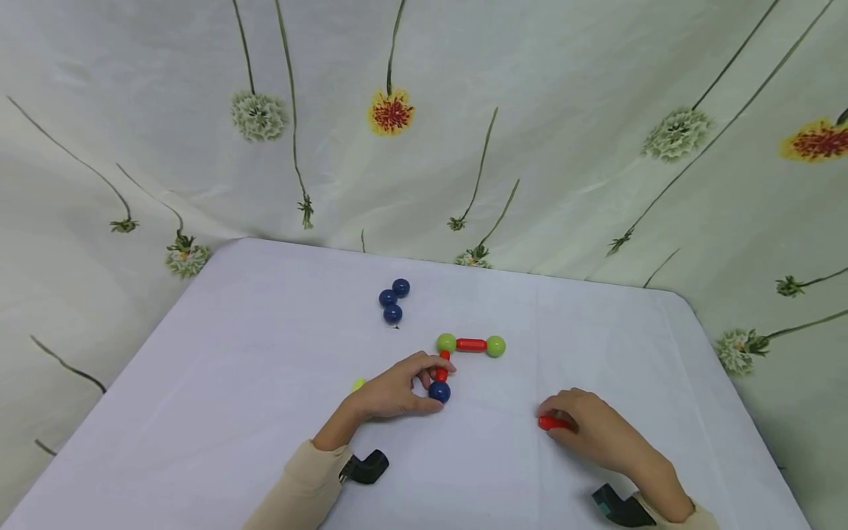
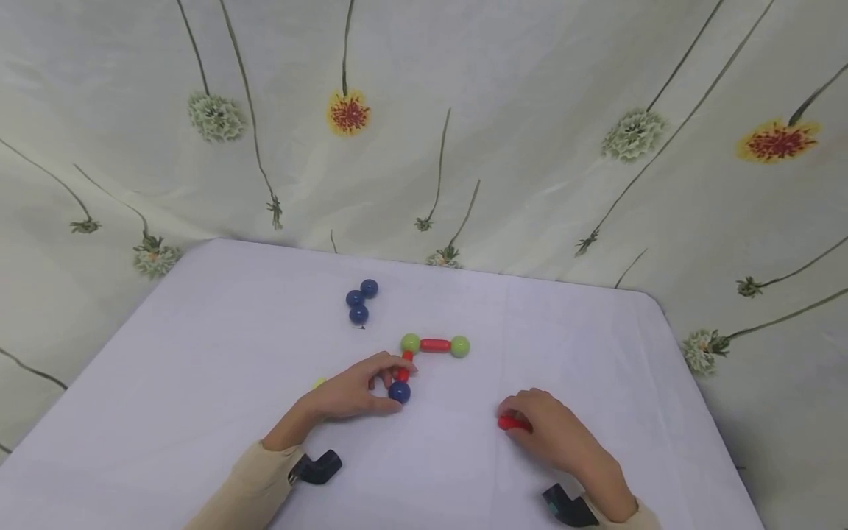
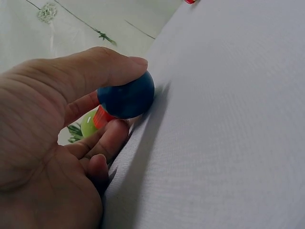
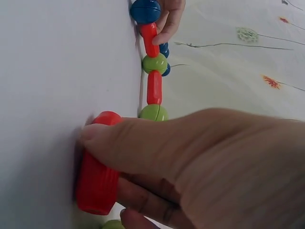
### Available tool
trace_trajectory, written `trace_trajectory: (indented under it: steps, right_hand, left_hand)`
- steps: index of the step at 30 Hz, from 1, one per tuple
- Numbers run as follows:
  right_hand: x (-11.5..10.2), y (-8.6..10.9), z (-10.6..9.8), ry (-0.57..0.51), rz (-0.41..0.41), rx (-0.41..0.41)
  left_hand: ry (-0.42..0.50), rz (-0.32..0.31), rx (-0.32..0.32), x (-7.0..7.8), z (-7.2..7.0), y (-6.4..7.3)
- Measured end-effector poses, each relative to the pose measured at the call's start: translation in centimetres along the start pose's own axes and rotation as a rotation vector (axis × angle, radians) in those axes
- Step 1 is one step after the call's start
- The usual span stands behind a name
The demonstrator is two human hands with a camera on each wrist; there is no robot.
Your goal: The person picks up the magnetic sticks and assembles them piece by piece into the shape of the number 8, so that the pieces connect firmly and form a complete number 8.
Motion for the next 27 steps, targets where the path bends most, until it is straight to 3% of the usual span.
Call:
trace_trajectory:
  steps: [6,13,18,27]
  right_hand:
    - [-0.8,-1.0,0.0,-0.025,-0.098,0.040]
    - [-1.5,-2.2,0.0,-0.107,-0.132,0.110]
    - [-2.0,-3.6,0.3,-0.109,-0.152,0.138]
    - [-3.0,-6.1,2.2,-0.155,-0.147,0.090]
  left_hand:
    - [0.007,0.008,-0.004,-0.1,0.0,0.0]
    - [0.008,0.006,-0.004,-0.2,0.2,-0.1]
    - [0.001,0.013,-0.003,-0.2,0.2,-0.2]
    - [-0.021,0.035,0.011,-0.1,0.0,-0.1]
Point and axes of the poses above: each hand's wrist, its own y-axis away from the middle knuckle, its own z-axis out of the palm, x = y × z, the point moved 6 cm from there along -y, towards the middle knuckle, and after that the axes turned 13 degrees about -z, right-handed, at the moved point
